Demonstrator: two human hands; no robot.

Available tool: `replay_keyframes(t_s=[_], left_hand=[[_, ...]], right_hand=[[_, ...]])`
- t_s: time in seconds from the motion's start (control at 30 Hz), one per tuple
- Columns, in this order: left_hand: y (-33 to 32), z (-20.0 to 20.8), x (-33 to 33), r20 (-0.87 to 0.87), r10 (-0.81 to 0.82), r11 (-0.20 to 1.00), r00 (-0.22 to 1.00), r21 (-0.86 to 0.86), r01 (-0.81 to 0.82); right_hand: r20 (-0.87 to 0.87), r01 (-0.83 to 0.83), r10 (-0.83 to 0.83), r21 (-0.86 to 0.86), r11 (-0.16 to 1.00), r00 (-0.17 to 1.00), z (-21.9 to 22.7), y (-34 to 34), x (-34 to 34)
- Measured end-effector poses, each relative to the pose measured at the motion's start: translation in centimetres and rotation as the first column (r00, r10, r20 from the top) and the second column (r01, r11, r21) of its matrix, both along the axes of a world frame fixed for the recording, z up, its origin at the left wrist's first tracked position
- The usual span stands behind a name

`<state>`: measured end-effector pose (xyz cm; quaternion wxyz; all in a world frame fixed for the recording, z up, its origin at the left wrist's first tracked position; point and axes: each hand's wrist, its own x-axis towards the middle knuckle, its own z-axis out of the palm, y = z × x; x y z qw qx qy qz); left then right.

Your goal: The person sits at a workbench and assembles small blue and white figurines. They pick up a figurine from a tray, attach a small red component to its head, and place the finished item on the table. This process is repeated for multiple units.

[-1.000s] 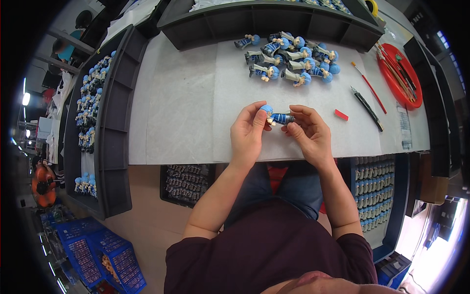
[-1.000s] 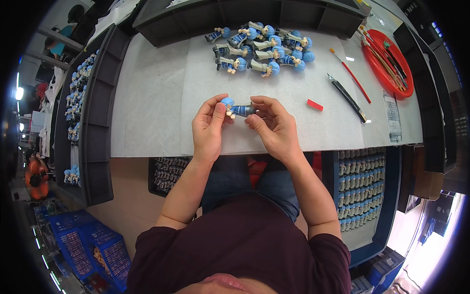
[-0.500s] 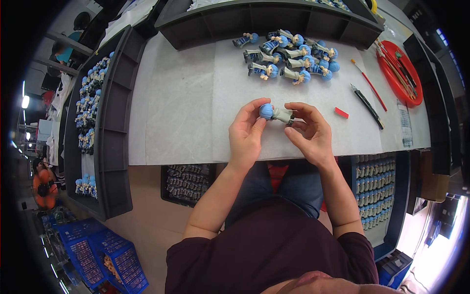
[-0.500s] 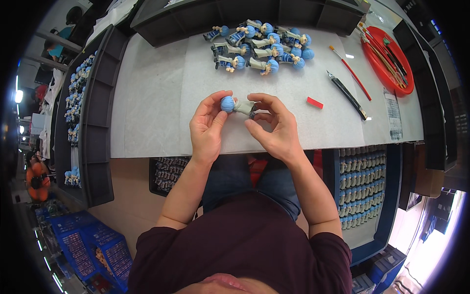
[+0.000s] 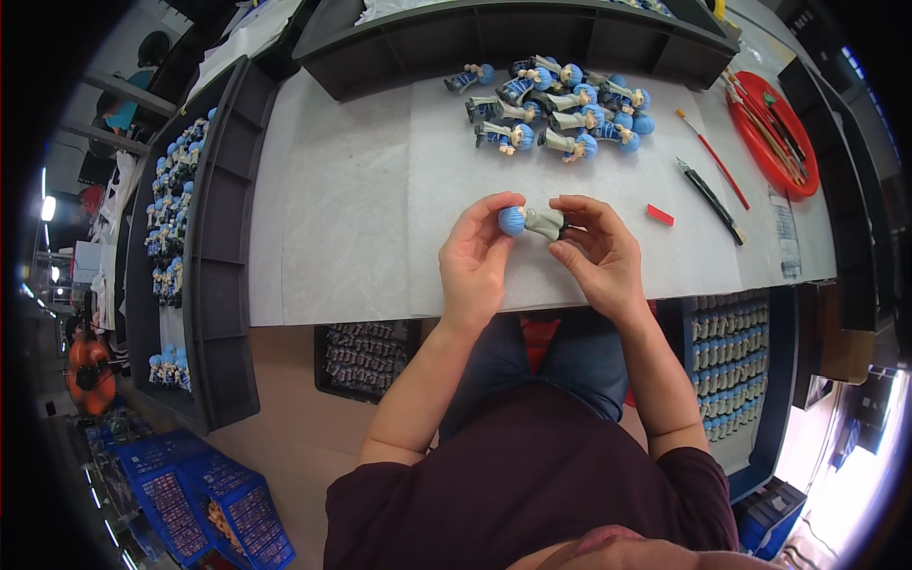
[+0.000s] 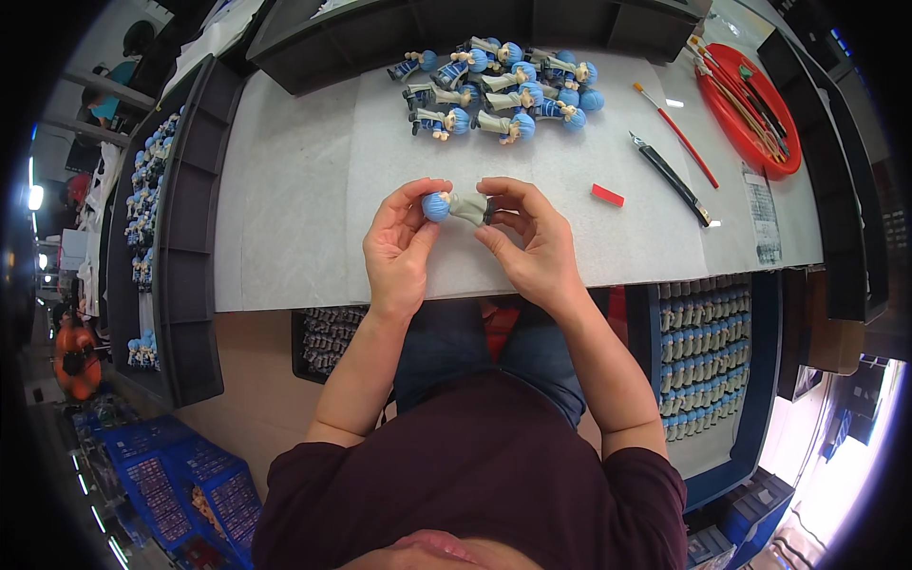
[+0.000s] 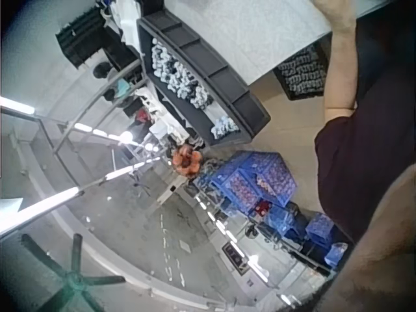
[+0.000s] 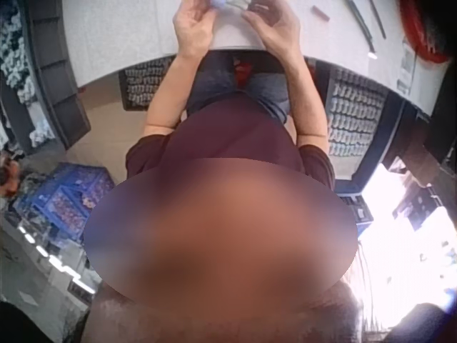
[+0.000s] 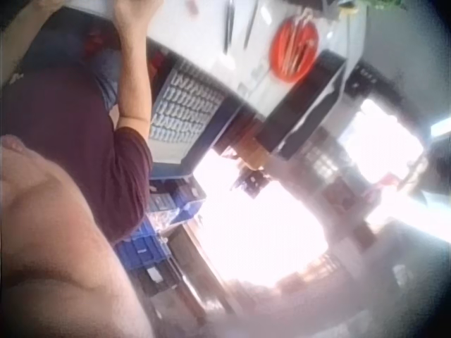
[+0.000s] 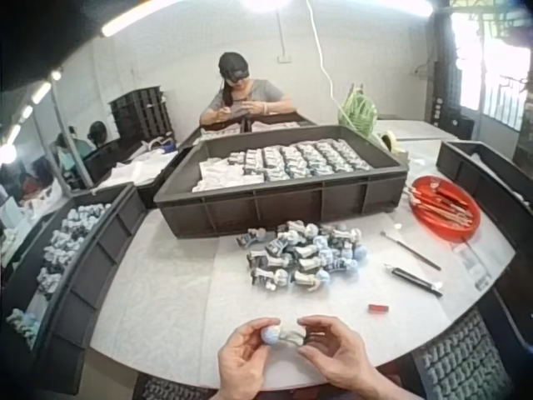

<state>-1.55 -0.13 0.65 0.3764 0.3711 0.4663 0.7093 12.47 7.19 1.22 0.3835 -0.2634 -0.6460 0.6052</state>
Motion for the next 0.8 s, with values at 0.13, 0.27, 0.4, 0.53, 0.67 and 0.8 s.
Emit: replay_keyframes(t_s=[0.13, 0.27, 0.4, 0.53, 0.67, 0.8], left_hand=[[0.0, 0.0, 0.0, -0.016, 0.015, 1.0, 1.0, 0.001, -0.015], [0.0, -0.1, 0.3, -0.017, 0.02, 1.0, 1.0, 0.015, -0.02], [-0.2, -0.1, 0.5, 0.019, 0.019, 1.0, 1.0, -0.02, -0.018], [-0.4, 0.1, 0.4, 0.009, 0.039, 0.995, 0.999, -0.097, -0.038], [-0.4, -0.3, 0.7, -0.092, 0.042, 0.996, 0.995, -0.071, -0.049], [0.0, -0.7, 1.0, -0.217, 0.048, 0.985, 0.975, -0.151, -0.083]], right_hand=[[-0.024, -0.001, 0.001, 0.01, 1.0, 1.0, -0.1, 0.0, -0.1], [-0.069, -0.004, -0.003, -0.1, 0.995, 0.998, -0.3, 0.0, 0.1], [-0.099, 0.022, -0.034, -0.124, 0.992, 0.995, -0.3, 0.0, 0.1], [-0.078, 0.162, -0.146, 0.253, 0.954, 0.986, -0.3, -0.3, -0.2], [-0.047, 0.216, -0.294, 0.791, 0.572, 0.955, 0.2, -0.6, -0.5], [-0.088, 0.213, -0.248, 0.815, 0.539, 0.965, -0.8, -0.6, -0.1]])
